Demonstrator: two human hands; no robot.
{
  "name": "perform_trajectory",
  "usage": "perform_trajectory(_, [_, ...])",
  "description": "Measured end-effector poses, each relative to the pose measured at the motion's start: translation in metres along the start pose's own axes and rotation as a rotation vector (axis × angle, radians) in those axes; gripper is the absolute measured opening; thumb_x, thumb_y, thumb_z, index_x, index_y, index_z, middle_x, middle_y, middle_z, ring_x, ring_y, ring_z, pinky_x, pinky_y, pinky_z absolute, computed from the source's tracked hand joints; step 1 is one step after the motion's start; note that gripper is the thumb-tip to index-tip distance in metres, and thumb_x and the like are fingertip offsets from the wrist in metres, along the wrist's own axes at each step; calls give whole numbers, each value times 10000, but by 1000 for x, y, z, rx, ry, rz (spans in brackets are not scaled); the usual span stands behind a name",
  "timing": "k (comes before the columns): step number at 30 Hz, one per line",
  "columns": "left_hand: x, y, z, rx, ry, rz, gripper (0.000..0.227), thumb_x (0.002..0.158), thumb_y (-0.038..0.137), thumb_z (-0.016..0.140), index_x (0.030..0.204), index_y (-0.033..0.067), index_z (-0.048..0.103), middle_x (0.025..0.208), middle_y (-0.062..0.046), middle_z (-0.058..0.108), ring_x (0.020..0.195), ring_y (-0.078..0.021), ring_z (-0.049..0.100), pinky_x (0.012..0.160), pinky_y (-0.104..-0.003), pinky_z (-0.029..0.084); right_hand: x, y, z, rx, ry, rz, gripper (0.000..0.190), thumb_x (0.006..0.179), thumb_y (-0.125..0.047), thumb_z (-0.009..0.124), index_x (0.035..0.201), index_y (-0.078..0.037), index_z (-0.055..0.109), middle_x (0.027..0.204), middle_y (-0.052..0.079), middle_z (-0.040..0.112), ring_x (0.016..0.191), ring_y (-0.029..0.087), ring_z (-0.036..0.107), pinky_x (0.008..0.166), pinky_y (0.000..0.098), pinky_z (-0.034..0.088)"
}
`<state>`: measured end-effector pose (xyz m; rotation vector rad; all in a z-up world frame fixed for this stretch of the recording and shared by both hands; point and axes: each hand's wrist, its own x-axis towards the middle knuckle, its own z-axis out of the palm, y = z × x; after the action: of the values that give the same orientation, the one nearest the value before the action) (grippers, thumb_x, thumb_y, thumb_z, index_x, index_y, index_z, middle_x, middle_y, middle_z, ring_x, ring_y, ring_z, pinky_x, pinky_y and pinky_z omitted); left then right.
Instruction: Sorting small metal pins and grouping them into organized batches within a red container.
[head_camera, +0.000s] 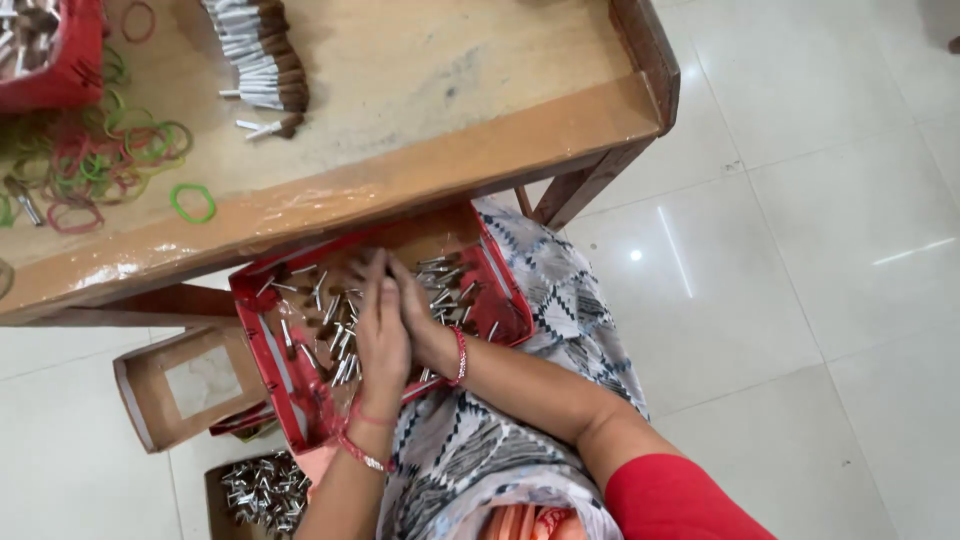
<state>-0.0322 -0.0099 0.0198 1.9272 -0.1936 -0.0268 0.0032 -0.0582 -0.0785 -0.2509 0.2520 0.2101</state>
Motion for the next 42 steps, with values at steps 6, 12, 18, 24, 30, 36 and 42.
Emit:
perform_trajectory(6, [30,-30,-8,104,92,19,472,1067,282,421,1437,28,566,1526,-212,538,1463,-378,448,1229,-425,288,-29,-13,53,-206,423,198,588,1069,-489,439,1443,-46,534,1359,80,634,1224,219,580,1069,344,434])
perform_trajectory(12, [54,-54,-9,408,119,-92,461,1085,326,416,1415,64,604,1537,-195,566,1476,-397,465,1303,-447,317,-16,4,7,-166,315,85,604,1067,-517,459,1476,-77,524,1497,137,539,1335,264,509,1139,393,411])
perform_trajectory(18, [28,-10,9,424,-32,108,482,1046,306,433,1438,58,563,1503,-207,545,1467,-422,396,1247,-563,197,-6,1,-35,36,-179,-20,631,1035,-556,364,1582,-241,386,1651,136,365,1530,357,315,1235,483,280])
perform_trajectory(24, [11,21,4,282,5,303,466,1081,279,426,1460,29,528,1520,-231,530,1452,-415,444,1239,-528,276,-25,-20,10,89,-385,-137,597,1081,-497,338,1578,-169,381,1630,214,375,1509,438,316,1247,565,241])
perform_trajectory(30, [7,32,3,150,74,199,481,1072,323,455,1455,36,502,1446,-198,562,1377,-392,521,1191,-486,365,-17,-28,-2,172,-245,45,561,1159,-487,355,1502,-60,478,1556,172,499,1465,328,461,1259,434,337])
perform_trajectory(36, [15,22,10,361,110,307,502,1075,308,427,1477,20,511,1479,-214,550,1443,-423,433,1224,-600,190,-22,-29,-2,-25,-137,-46,459,1112,-437,387,1402,-117,542,1401,108,610,1307,252,566,1153,414,424])
perform_trajectory(42, [28,9,9,247,127,162,420,1104,282,395,1346,46,645,1413,-150,649,1446,-388,444,1235,-573,178,-21,-23,-16,-37,79,30,525,1069,-507,420,1406,-130,561,1353,90,635,1245,225,591,1109,389,439])
